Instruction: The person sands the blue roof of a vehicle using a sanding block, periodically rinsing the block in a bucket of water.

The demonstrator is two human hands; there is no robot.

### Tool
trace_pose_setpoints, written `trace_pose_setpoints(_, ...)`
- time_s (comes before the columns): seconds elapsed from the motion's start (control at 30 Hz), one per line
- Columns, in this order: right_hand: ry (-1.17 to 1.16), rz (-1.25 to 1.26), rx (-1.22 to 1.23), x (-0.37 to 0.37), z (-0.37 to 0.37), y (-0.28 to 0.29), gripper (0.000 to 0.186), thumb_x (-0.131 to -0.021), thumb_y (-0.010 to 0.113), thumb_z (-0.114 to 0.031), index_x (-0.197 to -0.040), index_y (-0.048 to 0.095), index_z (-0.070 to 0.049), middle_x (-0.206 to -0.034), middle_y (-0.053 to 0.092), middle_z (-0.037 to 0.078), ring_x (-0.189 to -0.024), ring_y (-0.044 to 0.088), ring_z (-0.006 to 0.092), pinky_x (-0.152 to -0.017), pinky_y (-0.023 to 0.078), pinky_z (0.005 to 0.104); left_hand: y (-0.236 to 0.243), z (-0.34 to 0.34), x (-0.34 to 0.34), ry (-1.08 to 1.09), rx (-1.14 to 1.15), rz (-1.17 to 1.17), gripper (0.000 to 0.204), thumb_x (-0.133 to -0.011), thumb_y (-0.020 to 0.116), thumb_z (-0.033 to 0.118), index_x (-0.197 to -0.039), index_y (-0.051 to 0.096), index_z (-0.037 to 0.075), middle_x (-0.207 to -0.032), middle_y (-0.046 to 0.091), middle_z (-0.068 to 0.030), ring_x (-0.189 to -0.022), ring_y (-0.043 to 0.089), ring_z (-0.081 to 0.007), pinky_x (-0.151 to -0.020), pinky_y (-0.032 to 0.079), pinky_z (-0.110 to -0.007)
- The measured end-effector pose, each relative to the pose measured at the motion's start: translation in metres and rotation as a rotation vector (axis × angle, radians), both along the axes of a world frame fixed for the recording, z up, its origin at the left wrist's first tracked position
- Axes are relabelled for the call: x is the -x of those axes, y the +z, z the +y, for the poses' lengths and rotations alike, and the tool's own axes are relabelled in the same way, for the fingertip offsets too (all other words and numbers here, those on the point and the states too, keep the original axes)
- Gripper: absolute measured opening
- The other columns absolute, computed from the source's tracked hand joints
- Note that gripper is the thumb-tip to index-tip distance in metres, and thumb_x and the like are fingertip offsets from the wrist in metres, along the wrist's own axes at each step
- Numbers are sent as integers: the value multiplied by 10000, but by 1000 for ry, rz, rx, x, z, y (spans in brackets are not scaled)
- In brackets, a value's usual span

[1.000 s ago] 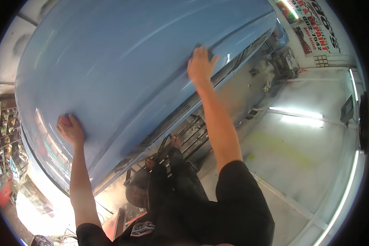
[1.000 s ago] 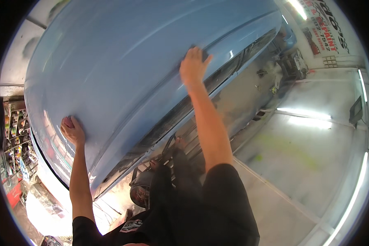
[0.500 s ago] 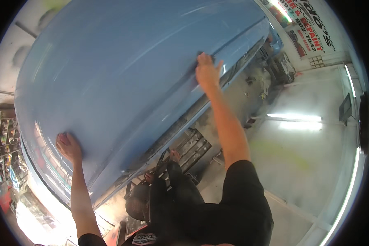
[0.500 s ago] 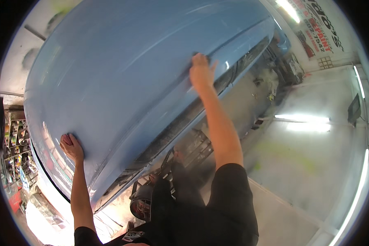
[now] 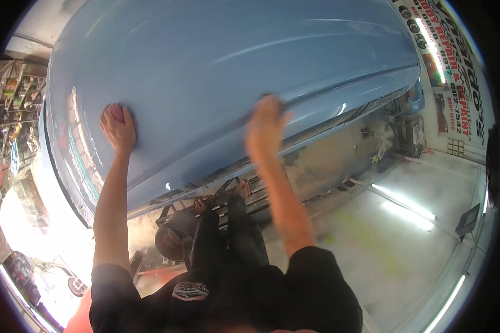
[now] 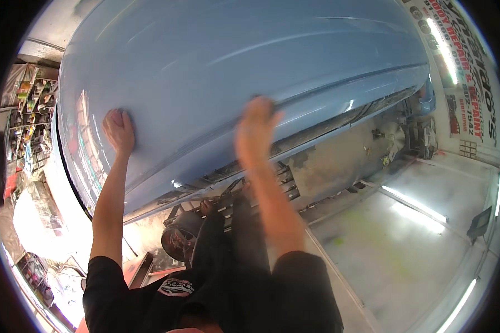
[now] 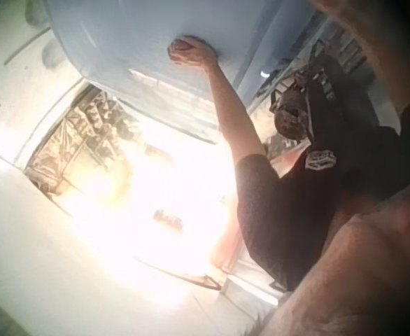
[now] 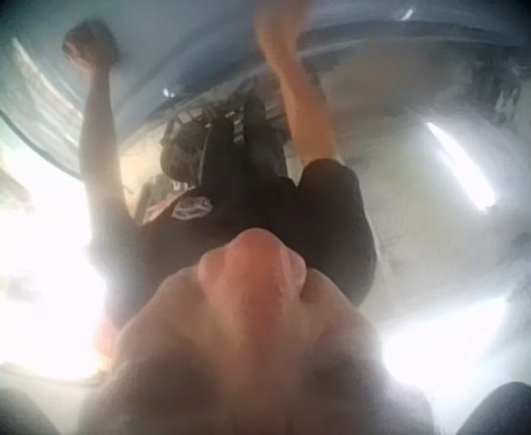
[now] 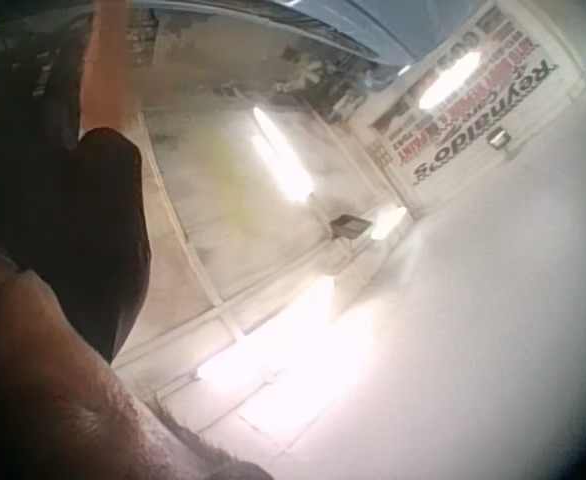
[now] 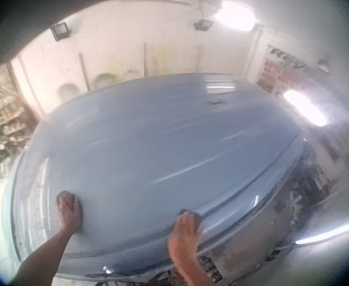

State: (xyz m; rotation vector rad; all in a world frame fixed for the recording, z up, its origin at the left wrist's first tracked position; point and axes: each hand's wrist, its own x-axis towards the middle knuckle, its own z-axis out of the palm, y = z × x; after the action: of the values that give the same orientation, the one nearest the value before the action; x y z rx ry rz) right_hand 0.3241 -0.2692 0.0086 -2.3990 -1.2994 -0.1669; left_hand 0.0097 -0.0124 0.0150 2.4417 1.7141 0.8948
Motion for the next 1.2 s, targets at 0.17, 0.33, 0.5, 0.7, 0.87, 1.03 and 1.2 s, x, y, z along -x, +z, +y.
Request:
trace_pose_setpoints(0.17, 344, 40, 37, 186, 29, 19, 336, -984, 546, -73, -1289, 575, 66, -1424, 568, 282, -1407, 462, 463, -1214, 264, 631, -9, -3, -8, -46, -16, -58, 394, -971, 670, 288, -1263, 610, 29, -1371, 585, -214, -1314, 498, -408, -1141, 351, -516)
trace_pose_setpoints(0.33, 181, 1100, -302, 172, 31, 50, 335, -1053, 547, -276, -1153, 636, 31, -1167, 692, 186, -1148, 664, 330, -1033, 489, 560, -5, -6, 0, -77, 39, -223, 312, -980, 670, 245, -1218, 665, 43, -1215, 653, -172, -1125, 616, -321, -952, 496, -457)
trace_pose_setpoints(0.5, -240, 2220, -1010, 130, 39, 80, 351, -1088, 537, -294, -1226, 606, 21, -952, 691, 100, -834, 715, 245, -733, 630, 393, 23, -75, -25, -202, 775, -759, 303, -1028, 649, 316, -1158, 693, 45, -901, 667, -40, -611, 594, -88, -465, 437, -248)
trace_pose_setpoints(0.7, -298, 1681, -525, 177, 28, 68, 628, -987, 698, -317, -1414, 448, 70, -1247, 643, 196, -983, 703, 315, -758, 610, 413, 45, -121, -47, -190, 1172, -1094, 274, -1016, 668, 311, -1002, 658, 38, -719, 627, 1, -469, 511, -52, -367, 315, -218)
trace_pose_setpoints(0.87, 330, 497, -316, 165, -4, 63, 1036, -836, 843, -226, -1573, 192, 102, -1579, 303, 342, -1389, 440, 493, -1076, 452, 535, 88, -113, -45, -260, 1289, -572, 284, -1001, 692, 312, -987, 649, 31, -733, 624, -7, -486, 518, -59, -383, 346, -216)
trace_pose_setpoints(1.03, 294, 658, -486, 176, 20, 34, 939, -908, 770, -136, -1610, 183, 72, -1590, 310, 362, -1440, 400, 510, -1140, 409, 494, 114, -97, -70, -385, 1503, -384, 326, -983, 717, 355, -964, 657, 35, -729, 634, -13, -497, 528, -64, -390, 347, -243)
trace_pose_setpoints(1.2, -239, 1032, -838, 151, 23, 35, 640, -974, 728, -155, -1501, 421, 38, -1525, 448, 263, -1394, 506, 385, -1083, 474, 423, 67, -28, -65, -143, 770, -533, 383, -1000, 693, 389, -1080, 678, 14, -819, 679, -73, -654, 624, -161, -577, 496, -305)
